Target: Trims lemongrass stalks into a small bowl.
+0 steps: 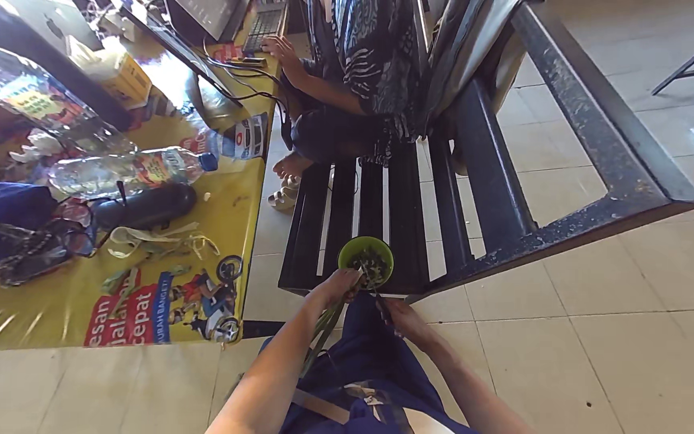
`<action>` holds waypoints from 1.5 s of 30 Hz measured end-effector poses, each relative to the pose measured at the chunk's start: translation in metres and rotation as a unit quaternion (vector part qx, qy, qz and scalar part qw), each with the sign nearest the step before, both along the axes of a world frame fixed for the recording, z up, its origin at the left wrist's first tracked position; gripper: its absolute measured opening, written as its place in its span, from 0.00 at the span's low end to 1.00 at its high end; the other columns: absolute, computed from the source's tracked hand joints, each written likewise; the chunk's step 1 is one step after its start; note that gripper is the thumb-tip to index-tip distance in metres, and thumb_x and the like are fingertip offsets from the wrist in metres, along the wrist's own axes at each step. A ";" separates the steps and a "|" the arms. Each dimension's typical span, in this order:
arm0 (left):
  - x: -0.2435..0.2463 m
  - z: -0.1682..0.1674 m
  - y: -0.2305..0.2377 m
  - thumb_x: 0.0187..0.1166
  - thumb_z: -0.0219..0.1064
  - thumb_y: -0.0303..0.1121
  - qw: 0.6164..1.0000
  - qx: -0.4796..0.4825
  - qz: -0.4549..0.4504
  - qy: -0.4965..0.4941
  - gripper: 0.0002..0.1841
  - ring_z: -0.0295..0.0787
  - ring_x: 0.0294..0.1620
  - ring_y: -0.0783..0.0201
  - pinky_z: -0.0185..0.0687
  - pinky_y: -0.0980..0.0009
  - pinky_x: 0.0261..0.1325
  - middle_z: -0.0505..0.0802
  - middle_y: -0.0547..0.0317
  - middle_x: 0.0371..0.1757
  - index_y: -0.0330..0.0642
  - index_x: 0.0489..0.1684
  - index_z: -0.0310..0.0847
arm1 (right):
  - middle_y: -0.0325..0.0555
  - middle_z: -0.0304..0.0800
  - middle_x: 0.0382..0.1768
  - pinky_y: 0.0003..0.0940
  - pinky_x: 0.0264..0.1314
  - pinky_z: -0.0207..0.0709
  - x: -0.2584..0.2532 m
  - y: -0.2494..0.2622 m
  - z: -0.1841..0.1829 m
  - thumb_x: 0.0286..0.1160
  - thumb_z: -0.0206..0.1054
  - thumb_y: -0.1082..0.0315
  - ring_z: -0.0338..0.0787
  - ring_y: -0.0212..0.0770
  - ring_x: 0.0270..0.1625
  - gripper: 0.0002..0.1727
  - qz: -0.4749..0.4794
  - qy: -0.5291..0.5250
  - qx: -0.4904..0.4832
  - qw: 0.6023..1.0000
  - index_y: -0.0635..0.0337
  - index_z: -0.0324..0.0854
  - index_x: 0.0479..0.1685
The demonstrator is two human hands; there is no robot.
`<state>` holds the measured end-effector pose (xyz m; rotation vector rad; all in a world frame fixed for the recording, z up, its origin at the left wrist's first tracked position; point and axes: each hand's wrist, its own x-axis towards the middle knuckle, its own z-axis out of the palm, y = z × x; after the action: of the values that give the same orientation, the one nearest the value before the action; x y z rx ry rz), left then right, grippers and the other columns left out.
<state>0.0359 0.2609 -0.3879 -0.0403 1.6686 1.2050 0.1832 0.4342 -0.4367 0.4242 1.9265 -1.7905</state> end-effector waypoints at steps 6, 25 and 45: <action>0.003 0.003 0.005 0.97 0.41 0.45 1.000 0.013 -0.025 0.014 0.20 0.72 0.18 0.71 0.73 0.76 0.25 0.77 0.63 0.25 0.41 0.51 0.75 | 0.36 0.77 0.28 0.27 0.27 0.70 -0.004 0.001 0.005 0.94 0.48 0.49 0.75 0.30 0.24 0.23 0.013 0.003 0.018 1.000 0.56 0.83 0.49; 0.012 0.000 0.005 0.96 0.38 0.54 0.994 -0.038 -0.078 0.063 0.24 0.65 0.13 0.69 0.67 0.74 0.17 0.70 0.63 0.21 0.48 0.71 0.68 | 0.36 0.75 0.28 0.25 0.25 0.68 -0.004 0.006 0.014 0.94 0.47 0.50 0.74 0.29 0.24 0.23 0.006 -0.019 -0.001 1.000 0.57 0.81 0.48; 0.006 0.043 -0.029 0.96 0.45 0.44 0.991 0.018 -0.120 0.060 0.21 0.90 0.26 0.59 0.91 0.63 0.34 0.89 0.48 0.34 0.42 0.76 0.68 | 0.40 0.86 0.36 0.30 0.33 0.79 0.011 0.065 0.035 0.87 0.58 0.54 0.83 0.32 0.30 0.16 0.062 0.028 0.043 0.997 0.57 0.82 0.48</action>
<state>0.0423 0.2319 -0.3447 0.2531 1.7007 1.0705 0.1939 0.4988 -0.4015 0.2784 2.0276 -1.6627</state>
